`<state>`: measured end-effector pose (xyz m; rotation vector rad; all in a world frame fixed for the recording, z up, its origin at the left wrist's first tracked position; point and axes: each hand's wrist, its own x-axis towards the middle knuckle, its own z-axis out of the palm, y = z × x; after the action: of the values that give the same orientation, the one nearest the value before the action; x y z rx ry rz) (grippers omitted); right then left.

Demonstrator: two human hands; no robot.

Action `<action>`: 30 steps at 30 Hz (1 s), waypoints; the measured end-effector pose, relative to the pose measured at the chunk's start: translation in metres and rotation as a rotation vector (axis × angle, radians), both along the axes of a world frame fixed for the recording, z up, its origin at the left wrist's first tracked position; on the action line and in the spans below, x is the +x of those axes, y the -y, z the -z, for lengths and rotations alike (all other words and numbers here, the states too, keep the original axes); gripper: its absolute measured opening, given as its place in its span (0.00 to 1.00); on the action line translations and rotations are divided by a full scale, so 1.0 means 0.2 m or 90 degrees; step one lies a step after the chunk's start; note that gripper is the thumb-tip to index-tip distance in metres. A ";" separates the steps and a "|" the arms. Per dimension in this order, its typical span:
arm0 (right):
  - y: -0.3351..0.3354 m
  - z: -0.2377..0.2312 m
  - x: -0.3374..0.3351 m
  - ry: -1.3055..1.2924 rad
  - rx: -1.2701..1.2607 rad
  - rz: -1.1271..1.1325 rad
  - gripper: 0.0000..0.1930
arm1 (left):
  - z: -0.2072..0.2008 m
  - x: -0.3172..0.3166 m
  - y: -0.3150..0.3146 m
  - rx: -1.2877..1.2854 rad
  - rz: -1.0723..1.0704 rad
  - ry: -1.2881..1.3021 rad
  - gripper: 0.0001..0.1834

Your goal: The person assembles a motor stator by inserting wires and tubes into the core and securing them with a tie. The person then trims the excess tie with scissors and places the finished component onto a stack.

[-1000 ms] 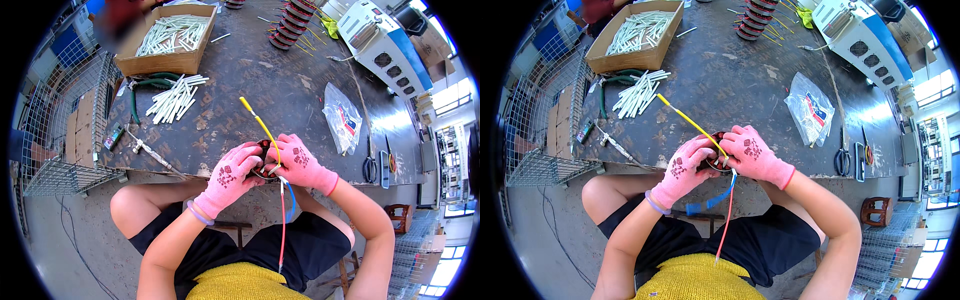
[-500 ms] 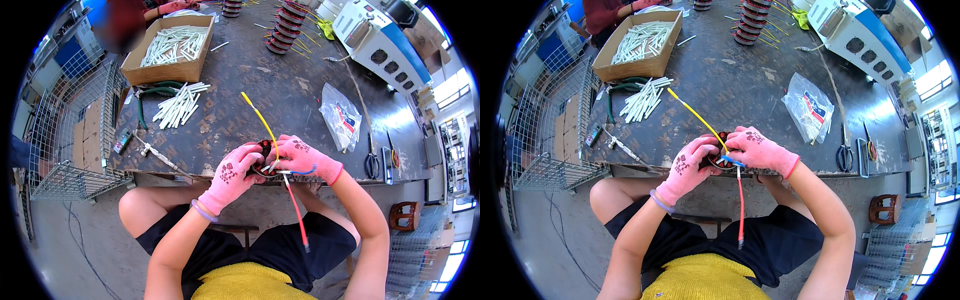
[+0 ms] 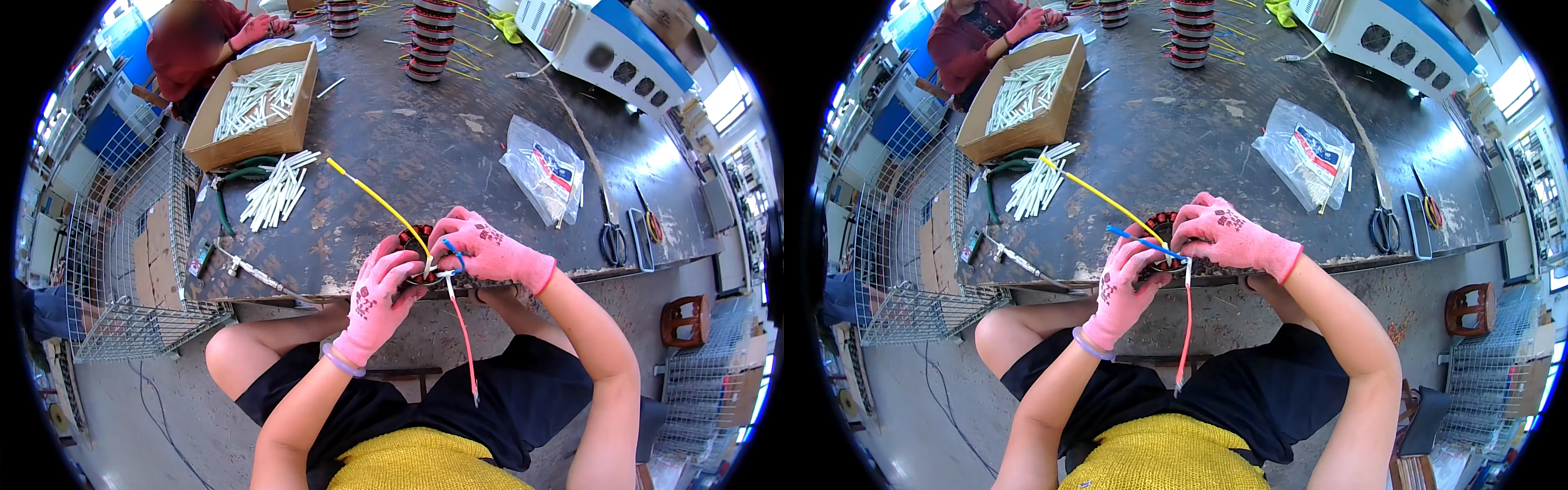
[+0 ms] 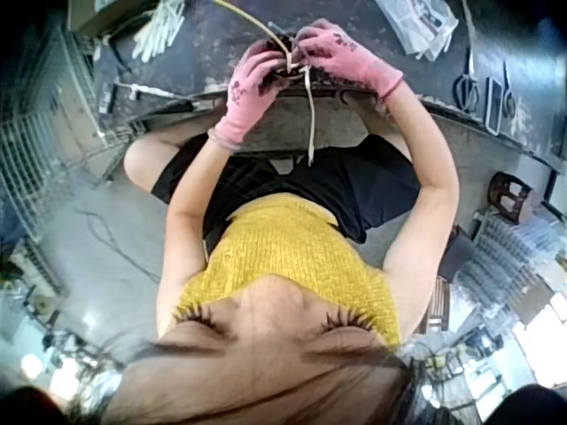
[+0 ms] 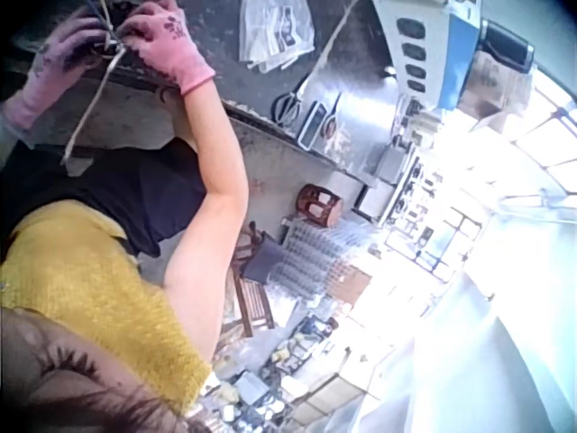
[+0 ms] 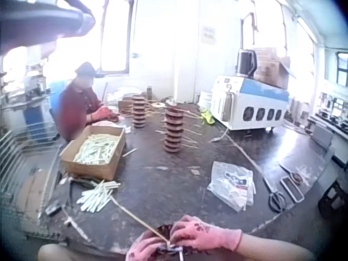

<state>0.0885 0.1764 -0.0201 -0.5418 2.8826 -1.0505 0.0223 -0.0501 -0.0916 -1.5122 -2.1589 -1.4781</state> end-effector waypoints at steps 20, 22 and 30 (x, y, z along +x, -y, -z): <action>-0.02 -0.05 0.05 -0.172 0.060 0.078 0.07 | -0.10 -0.08 -0.01 -0.116 0.050 -0.139 0.21; -0.02 -0.02 0.10 -0.161 0.030 0.024 0.09 | -0.11 -0.08 -0.01 -0.115 0.049 -0.154 0.20; 0.02 0.13 0.16 -0.251 0.071 0.068 0.14 | -0.17 -0.13 -0.01 -0.166 0.102 -0.167 0.21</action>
<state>0.1205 0.1717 -0.0453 -0.6603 3.3210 -0.8708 -0.0029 -0.0477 -0.0568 -1.8838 -2.1777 -0.9928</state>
